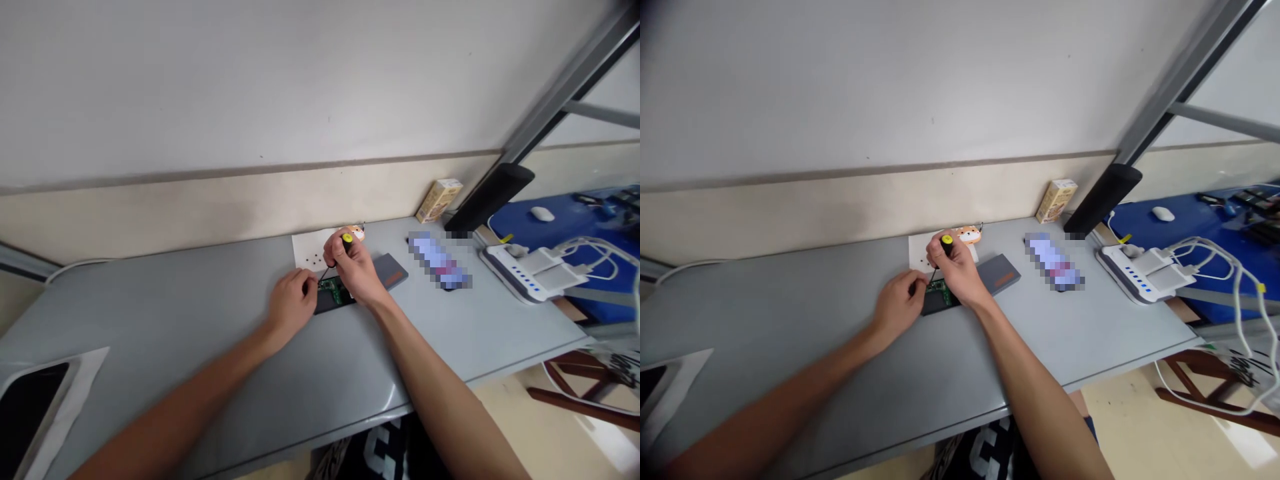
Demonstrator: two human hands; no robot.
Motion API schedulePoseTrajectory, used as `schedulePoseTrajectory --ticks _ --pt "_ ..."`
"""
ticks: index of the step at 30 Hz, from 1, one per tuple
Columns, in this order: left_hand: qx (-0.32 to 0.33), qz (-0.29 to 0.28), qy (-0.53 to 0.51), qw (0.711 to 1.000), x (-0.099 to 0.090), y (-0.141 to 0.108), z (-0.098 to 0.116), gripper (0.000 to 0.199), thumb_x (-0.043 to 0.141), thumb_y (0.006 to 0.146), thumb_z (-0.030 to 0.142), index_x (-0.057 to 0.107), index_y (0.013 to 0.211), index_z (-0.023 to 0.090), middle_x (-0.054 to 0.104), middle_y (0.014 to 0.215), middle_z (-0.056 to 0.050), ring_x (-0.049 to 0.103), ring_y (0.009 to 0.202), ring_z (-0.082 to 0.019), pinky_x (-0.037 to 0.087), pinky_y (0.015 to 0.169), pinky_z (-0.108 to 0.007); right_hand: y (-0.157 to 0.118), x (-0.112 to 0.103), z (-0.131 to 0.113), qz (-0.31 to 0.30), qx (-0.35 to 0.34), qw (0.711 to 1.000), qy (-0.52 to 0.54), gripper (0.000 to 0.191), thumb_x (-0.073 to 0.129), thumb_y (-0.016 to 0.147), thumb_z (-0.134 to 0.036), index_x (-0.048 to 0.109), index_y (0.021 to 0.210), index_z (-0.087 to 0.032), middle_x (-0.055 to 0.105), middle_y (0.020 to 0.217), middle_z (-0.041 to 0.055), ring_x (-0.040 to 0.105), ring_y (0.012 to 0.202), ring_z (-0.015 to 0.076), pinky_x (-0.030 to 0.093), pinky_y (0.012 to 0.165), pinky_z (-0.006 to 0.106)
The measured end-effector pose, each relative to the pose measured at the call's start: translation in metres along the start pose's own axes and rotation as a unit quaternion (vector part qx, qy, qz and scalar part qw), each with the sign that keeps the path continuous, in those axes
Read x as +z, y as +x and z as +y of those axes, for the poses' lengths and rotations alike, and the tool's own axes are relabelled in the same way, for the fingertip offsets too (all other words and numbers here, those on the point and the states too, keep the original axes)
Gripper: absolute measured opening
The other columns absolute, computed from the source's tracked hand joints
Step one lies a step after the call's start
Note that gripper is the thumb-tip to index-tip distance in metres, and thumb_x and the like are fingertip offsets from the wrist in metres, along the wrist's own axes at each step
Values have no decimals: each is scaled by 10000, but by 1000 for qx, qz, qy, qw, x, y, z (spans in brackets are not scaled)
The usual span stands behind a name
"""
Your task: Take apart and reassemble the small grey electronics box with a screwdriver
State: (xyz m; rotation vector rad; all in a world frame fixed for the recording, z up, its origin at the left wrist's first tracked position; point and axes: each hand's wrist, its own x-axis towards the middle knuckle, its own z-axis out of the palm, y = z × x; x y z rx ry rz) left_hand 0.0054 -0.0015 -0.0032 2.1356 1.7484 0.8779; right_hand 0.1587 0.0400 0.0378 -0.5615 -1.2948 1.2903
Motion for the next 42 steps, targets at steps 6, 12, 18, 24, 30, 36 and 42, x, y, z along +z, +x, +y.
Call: schedulePoseTrajectory --ticks 6,12,18,24,30,36,42 --pt "-3 -2 0 1000 1 0 0 216 455 960 167 635 855 226 716 902 -36 658 877 -205 474 822 -339 -3 5 -5 7 12 999 -37 375 565 951 -608 472 846 -261 449 773 -10 444 706 149 426 700 312" --pt "6 4 -4 1000 2 -1 0 212 466 954 143 642 863 220 716 911 -31 655 888 -198 473 830 -333 -2 5 -9 30 36 998 46 393 453 990 -620 611 1026 -262 515 821 19 514 742 162 466 726 326" --pt "10 9 -11 1000 3 0 -1 222 471 947 131 658 869 221 723 916 -32 660 887 -198 474 841 -331 -2 -2 -4 36 27 997 64 328 746 862 -505 531 923 -265 621 855 -16 604 734 138 479 709 304" --pt "10 11 -12 1000 4 0 -2 206 483 938 133 658 871 221 727 915 -24 660 878 -201 468 814 -333 3 -4 0 73 10 996 53 383 551 940 -654 528 968 -273 467 657 -60 473 582 116 418 610 281" --pt "13 9 -20 1000 4 0 -4 209 474 942 135 649 865 219 722 909 -29 658 891 -204 473 829 -337 5 -7 -2 82 49 990 102 366 658 886 -602 624 966 -246 620 880 6 636 803 141 499 731 292" --pt "9 9 -19 1000 3 0 -4 212 478 942 138 658 871 222 725 915 -24 660 894 -203 467 820 -334 5 -10 5 120 28 990 68 441 744 846 -554 413 823 -262 470 605 -87 503 533 109 437 584 279" --pt "10 12 -11 1000 4 -1 -3 207 482 939 127 655 875 220 725 911 -22 658 881 -202 462 826 -336 7 -12 0 83 57 988 113 489 433 956 -706 617 1036 -260 497 715 -20 522 650 137 458 654 299"
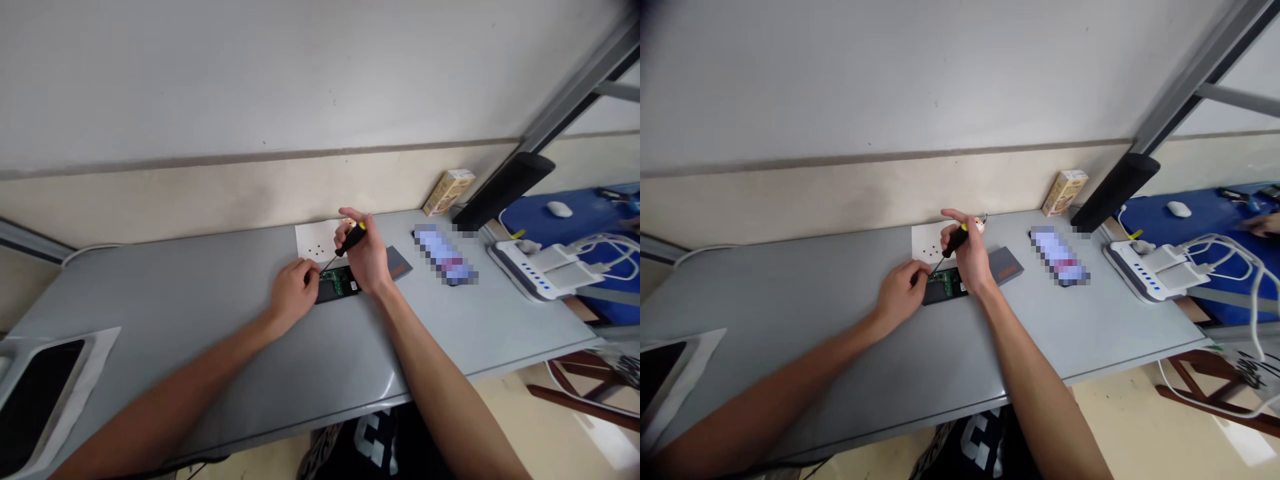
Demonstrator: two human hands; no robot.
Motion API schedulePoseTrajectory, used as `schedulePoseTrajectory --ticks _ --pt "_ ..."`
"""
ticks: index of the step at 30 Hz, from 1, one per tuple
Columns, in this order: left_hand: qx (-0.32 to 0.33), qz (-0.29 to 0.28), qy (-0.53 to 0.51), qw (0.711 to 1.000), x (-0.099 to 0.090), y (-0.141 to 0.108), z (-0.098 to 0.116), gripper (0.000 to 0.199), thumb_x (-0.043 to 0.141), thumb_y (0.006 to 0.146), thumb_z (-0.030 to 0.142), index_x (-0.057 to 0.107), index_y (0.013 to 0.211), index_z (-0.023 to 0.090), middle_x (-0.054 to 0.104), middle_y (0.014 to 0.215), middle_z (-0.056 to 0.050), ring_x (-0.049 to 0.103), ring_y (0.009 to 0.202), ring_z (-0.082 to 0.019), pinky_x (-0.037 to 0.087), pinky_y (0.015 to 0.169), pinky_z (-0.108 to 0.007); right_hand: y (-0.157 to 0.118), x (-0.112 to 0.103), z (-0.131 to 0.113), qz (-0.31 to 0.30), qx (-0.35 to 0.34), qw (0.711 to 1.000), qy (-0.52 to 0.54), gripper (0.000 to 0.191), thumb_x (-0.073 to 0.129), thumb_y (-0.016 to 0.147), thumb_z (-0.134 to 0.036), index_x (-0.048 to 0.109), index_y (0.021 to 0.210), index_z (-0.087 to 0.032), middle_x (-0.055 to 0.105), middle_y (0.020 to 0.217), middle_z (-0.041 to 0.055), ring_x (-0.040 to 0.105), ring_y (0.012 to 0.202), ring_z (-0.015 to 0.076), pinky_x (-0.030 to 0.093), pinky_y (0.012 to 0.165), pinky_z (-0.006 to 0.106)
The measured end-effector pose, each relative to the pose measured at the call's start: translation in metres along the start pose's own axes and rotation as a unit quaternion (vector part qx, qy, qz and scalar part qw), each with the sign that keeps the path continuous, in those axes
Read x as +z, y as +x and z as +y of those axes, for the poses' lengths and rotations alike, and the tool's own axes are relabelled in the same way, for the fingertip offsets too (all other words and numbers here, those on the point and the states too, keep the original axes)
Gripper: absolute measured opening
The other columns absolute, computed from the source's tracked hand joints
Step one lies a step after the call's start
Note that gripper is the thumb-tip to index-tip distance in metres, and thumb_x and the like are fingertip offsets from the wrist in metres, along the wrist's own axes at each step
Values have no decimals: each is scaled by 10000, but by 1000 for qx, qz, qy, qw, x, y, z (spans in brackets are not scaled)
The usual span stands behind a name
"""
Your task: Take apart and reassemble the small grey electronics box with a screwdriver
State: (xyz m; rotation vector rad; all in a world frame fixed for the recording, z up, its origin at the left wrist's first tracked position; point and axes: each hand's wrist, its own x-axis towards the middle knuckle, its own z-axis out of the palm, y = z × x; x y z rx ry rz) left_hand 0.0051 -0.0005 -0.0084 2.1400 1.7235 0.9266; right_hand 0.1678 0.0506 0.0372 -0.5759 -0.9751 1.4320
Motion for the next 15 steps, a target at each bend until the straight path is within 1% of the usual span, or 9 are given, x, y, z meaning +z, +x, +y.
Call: schedulePoseTrajectory --ticks 1,3,5,6,8,10,12,14,15 --pt "1 1 1 1000 0 0 0 205 481 941 129 652 872 220 723 907 -23 657 878 -201 461 824 -336 0 0 -1 -5 4 1000 2 459 473 952 -681 632 1023 -256 525 757 -7 549 694 140 468 682 297" --pt "1 0 2 1000 0 0 1 207 477 945 132 647 869 220 720 904 -24 656 877 -200 461 822 -332 -2 0 -1 -8 -1 1000 -3 386 602 910 -632 621 925 -247 572 850 7 590 764 138 480 718 290" --pt "-1 -2 2 1000 0 1 1 209 473 947 133 646 869 221 718 905 -26 654 879 -199 462 824 -331 -4 0 0 -16 -7 1000 -13 389 675 870 -618 564 865 -245 602 911 6 606 760 130 487 719 293" --pt "-3 -3 2 1000 0 1 2 211 471 947 133 646 866 221 717 903 -27 653 878 -200 463 824 -331 -5 1 0 -22 -9 999 -23 398 686 866 -615 533 856 -248 605 890 -3 601 726 125 486 706 295" --pt "-7 -5 4 1000 -1 1 2 213 473 946 136 649 862 222 718 902 -30 654 882 -202 464 822 -332 -7 3 2 -27 -24 998 -58 410 680 875 -611 482 840 -254 560 755 -37 550 624 113 470 658 295" --pt "-8 -5 3 1000 -1 1 2 213 475 945 138 651 857 221 721 905 -32 655 881 -202 466 817 -333 -8 6 2 -23 -53 994 -94 415 663 887 -615 465 821 -256 463 642 -65 478 563 110 438 610 288" --pt "-7 -4 -1 1000 -1 1 2 215 473 945 139 653 858 220 725 910 -32 658 881 -202 470 819 -333 -9 10 3 -22 -65 994 -91 420 578 917 -667 508 852 -258 423 629 -63 448 560 114 418 594 288" --pt "-6 -2 -4 1000 0 0 1 217 470 945 141 656 867 221 729 920 -32 662 895 -203 475 834 -335 -9 13 3 -30 -50 997 -56 453 468 956 -696 577 928 -257 457 672 -41 478 606 123 428 617 291" --pt "-5 -2 -6 1000 0 1 1 217 469 945 142 658 873 223 730 926 -32 664 906 -204 477 842 -336 -9 13 2 -34 -41 998 -39 458 455 966 -685 606 956 -253 485 703 -28 502 642 126 438 641 290"
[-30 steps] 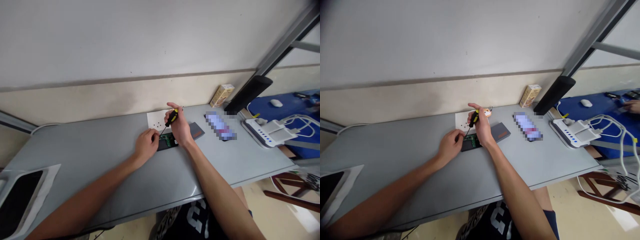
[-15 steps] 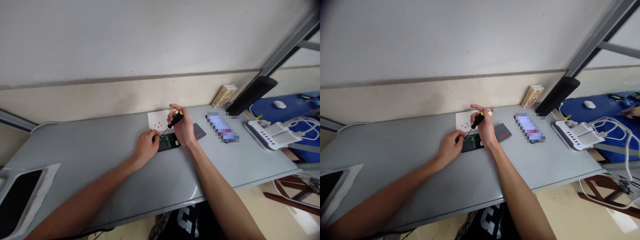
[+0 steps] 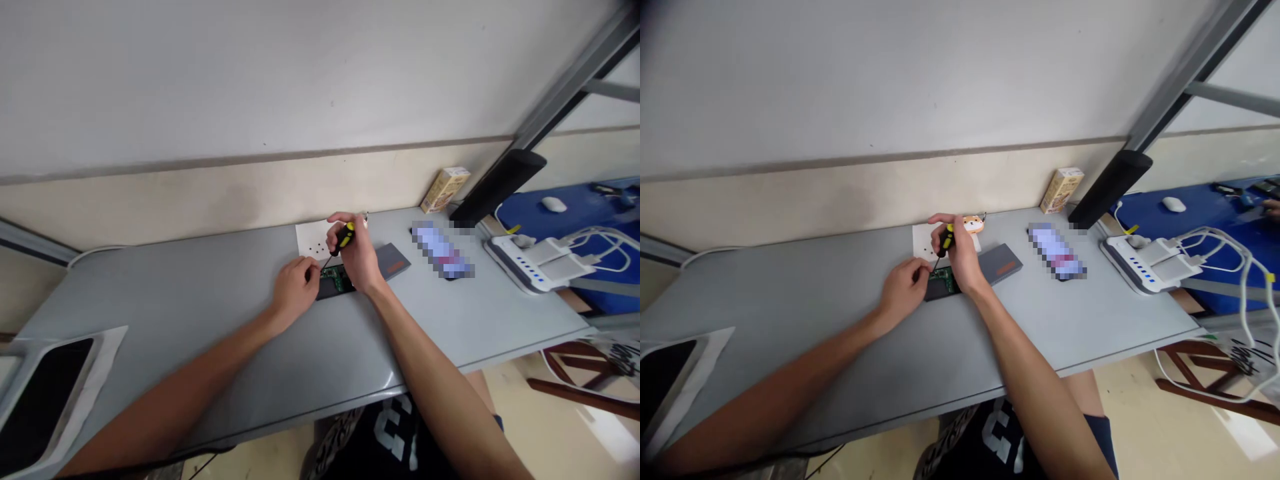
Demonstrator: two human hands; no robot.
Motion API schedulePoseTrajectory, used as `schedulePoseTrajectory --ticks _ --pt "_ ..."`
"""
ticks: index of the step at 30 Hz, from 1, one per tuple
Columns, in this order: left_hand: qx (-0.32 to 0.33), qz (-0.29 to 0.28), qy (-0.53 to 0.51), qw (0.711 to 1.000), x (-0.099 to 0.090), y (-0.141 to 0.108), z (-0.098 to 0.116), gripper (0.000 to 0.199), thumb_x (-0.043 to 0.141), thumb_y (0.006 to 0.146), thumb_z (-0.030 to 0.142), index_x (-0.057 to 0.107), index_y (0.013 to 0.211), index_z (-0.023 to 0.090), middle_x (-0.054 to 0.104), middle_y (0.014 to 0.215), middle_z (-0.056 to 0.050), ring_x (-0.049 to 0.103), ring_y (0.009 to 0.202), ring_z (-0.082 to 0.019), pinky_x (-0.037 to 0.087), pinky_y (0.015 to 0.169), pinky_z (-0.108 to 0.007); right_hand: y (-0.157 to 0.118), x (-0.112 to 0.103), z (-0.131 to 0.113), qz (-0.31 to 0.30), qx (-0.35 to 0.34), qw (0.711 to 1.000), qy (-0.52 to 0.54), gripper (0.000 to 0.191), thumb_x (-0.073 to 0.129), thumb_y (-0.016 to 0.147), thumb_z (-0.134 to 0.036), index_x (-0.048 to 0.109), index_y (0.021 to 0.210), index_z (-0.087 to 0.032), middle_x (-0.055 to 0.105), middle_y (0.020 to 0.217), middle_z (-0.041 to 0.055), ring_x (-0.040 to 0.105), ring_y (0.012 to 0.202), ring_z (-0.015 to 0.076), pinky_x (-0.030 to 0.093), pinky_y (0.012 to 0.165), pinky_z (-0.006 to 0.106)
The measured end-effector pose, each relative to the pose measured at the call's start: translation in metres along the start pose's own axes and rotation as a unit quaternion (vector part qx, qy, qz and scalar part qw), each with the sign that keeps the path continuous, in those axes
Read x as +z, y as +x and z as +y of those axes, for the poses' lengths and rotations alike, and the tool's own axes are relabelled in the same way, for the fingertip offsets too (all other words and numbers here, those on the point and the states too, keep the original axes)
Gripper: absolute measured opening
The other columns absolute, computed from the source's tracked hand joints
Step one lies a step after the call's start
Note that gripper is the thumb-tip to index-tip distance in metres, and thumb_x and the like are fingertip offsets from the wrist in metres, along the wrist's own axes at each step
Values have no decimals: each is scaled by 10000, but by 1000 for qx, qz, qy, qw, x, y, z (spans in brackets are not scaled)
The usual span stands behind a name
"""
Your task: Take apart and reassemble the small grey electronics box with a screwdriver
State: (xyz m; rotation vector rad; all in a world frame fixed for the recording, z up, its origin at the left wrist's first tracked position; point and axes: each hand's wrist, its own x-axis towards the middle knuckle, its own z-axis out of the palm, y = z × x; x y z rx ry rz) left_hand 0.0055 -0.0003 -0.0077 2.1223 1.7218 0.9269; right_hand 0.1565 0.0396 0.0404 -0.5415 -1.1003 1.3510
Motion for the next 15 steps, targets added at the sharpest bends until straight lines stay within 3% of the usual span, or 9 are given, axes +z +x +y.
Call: schedulePoseTrajectory --ticks 3,6,10,15 --pt "-1 0 -5 1000 0 0 -1 216 469 946 147 662 886 225 733 937 -32 668 920 -204 484 857 -337 0 -3 -1 0 16 1000 18 359 627 917 -594 643 925 -236 587 829 1 572 759 130 469 716 285" --pt "1 -1 -7 1000 0 1 -1 220 469 945 147 666 881 222 732 932 -34 669 903 -202 489 851 -339 0 -9 -3 7 36 999 35 354 758 832 -538 567 862 -242 638 906 -9 624 761 128 490 727 295" --pt "-2 -4 -12 1000 0 2 -2 223 475 936 144 673 864 218 726 907 -33 662 880 -200 493 835 -337 2 -13 -3 24 29 999 -2 454 760 825 -556 426 800 -249 540 681 -71 563 592 107 447 624 274" --pt "-7 -12 -20 1000 0 2 -4 231 471 942 141 680 876 212 734 928 -32 662 861 -182 502 814 -314 2 -8 4 43 -22 997 -53 447 620 893 -654 454 804 -248 421 608 -81 437 538 95 377 566 268"
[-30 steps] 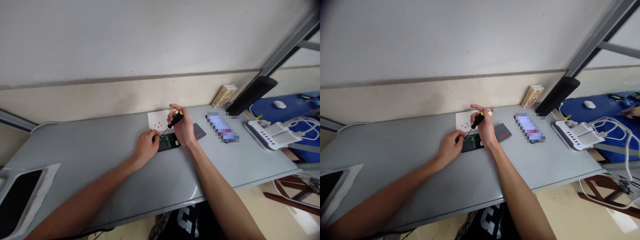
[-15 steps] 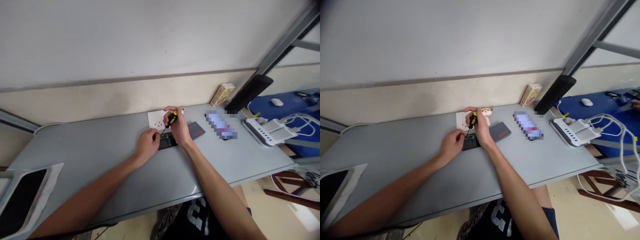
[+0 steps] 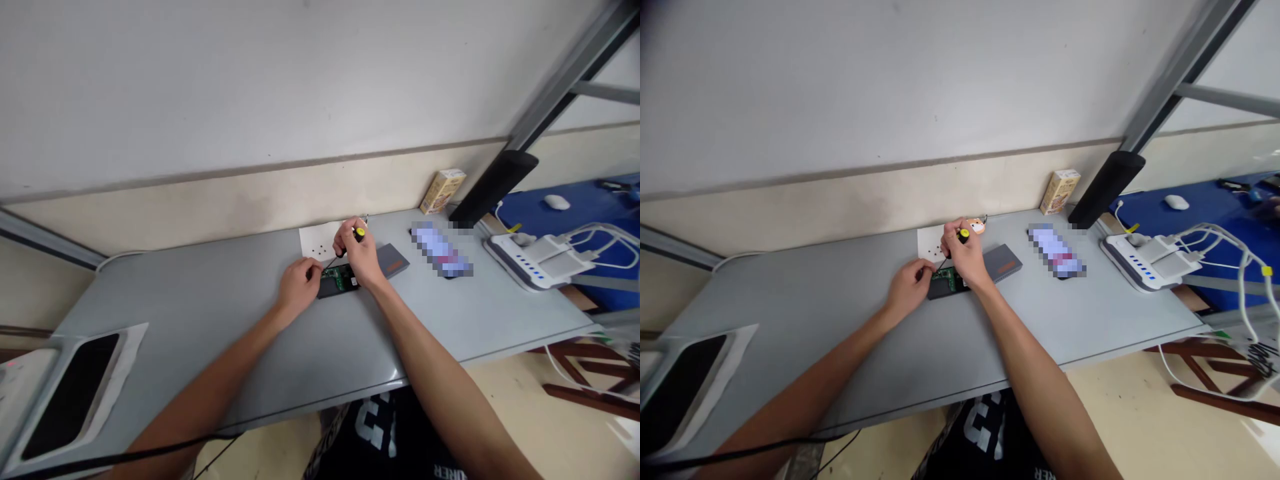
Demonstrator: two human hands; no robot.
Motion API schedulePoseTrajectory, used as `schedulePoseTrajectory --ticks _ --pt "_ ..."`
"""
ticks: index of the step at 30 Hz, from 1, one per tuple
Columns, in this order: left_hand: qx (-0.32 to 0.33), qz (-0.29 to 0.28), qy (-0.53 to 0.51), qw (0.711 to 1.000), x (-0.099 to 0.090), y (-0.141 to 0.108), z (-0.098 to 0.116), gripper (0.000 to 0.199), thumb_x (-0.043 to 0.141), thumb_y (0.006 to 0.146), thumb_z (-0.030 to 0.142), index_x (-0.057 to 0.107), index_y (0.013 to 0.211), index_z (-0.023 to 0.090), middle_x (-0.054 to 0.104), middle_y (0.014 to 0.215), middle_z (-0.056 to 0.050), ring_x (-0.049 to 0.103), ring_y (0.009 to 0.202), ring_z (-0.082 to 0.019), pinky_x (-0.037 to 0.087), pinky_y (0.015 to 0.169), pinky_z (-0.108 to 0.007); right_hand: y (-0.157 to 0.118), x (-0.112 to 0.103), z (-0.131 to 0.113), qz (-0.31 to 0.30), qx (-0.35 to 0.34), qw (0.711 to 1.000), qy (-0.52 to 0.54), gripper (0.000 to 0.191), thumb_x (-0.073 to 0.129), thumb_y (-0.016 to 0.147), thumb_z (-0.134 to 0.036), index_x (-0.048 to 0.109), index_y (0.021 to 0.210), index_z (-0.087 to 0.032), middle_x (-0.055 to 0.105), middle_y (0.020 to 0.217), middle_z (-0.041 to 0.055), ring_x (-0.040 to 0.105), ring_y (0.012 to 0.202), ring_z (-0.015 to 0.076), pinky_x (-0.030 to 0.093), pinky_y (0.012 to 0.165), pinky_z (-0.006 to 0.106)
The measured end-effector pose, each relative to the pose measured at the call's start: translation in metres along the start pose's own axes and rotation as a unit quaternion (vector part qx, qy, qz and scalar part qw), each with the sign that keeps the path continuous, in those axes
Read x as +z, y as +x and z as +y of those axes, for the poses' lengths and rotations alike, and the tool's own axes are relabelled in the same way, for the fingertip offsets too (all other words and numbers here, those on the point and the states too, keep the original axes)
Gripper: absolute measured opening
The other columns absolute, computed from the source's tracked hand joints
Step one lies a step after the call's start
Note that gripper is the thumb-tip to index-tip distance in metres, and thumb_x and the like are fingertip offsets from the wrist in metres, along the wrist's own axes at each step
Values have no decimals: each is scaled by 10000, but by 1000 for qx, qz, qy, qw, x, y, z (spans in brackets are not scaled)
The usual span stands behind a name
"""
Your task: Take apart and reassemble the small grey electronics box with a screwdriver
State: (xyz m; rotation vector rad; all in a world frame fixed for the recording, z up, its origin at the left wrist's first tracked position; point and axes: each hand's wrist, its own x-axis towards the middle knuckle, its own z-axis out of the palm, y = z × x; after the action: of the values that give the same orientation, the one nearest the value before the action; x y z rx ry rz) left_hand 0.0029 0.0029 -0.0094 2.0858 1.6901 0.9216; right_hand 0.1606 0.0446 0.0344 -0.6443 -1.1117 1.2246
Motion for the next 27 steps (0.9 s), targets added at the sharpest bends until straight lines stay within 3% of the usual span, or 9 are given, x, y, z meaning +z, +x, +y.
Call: schedulePoseTrajectory --ticks 4,7,10,13,15,18,20,24,27 --pt "34 -24 -1 999 -7 -1 -4 224 462 973 159 676 944 215 732 986 -37 664 928 -190 505 874 -329 -3 7 -1 -6 -12 1000 25 462 581 893 -701 509 831 -249 424 642 -59 406 565 106 365 567 277" --pt "78 -63 -13 995 -13 -3 -9 232 429 1023 211 660 1029 220 720 1049 -45 656 1009 -197 497 943 -348 -4 8 -6 -21 15 997 73 471 466 957 -694 615 928 -248 462 700 -25 459 625 126 403 612 288" --pt "95 -67 -1 993 -15 -5 -13 240 408 1044 234 646 1066 216 703 1072 -56 644 1026 -207 490 960 -371 -2 4 -9 -21 46 995 86 431 534 939 -650 675 944 -243 537 803 8 535 735 143 454 689 294" --pt "104 -67 3 992 -15 -6 -14 233 409 1042 223 639 1079 214 697 1071 -58 641 1016 -210 490 948 -374 -1 -1 -7 -26 59 995 81 358 698 855 -597 636 883 -245 604 858 7 589 773 149 462 695 295" --pt "105 -69 -5 992 -15 -6 -13 227 416 1040 222 640 1077 218 700 1067 -51 646 1008 -207 491 940 -371 -1 -3 -6 -28 50 996 64 368 744 834 -565 561 837 -247 603 798 -17 580 687 135 444 655 295" --pt "101 -69 -1 992 -15 -6 -13 218 426 1034 223 642 1059 223 701 1046 -49 650 998 -212 491 933 -376 -3 -1 -5 -5 26 1000 -11 436 748 834 -573 465 772 -247 508 653 -58 485 548 109 394 584 287" --pt "98 -66 4 993 -15 -6 -12 218 422 1033 222 640 1049 225 699 1038 -50 651 997 -214 493 927 -377 -3 1 -6 1 23 1000 -15 432 691 854 -633 498 804 -251 464 648 -58 457 540 109 382 563 287" --pt "99 -64 9 993 -15 -7 -13 236 404 1044 229 639 1063 224 689 1037 -53 647 992 -217 495 920 -380 -3 4 -8 -27 53 993 97 481 479 958 -680 668 1033 -245 528 774 -1 537 658 133 459 648 310" --pt "98 -68 17 993 -15 -8 -14 233 405 1047 231 637 1066 221 682 1026 -53 641 985 -223 494 913 -391 -1 2 -9 -30 81 991 104 374 633 911 -593 698 973 -230 631 894 34 634 822 161 501 732 308"
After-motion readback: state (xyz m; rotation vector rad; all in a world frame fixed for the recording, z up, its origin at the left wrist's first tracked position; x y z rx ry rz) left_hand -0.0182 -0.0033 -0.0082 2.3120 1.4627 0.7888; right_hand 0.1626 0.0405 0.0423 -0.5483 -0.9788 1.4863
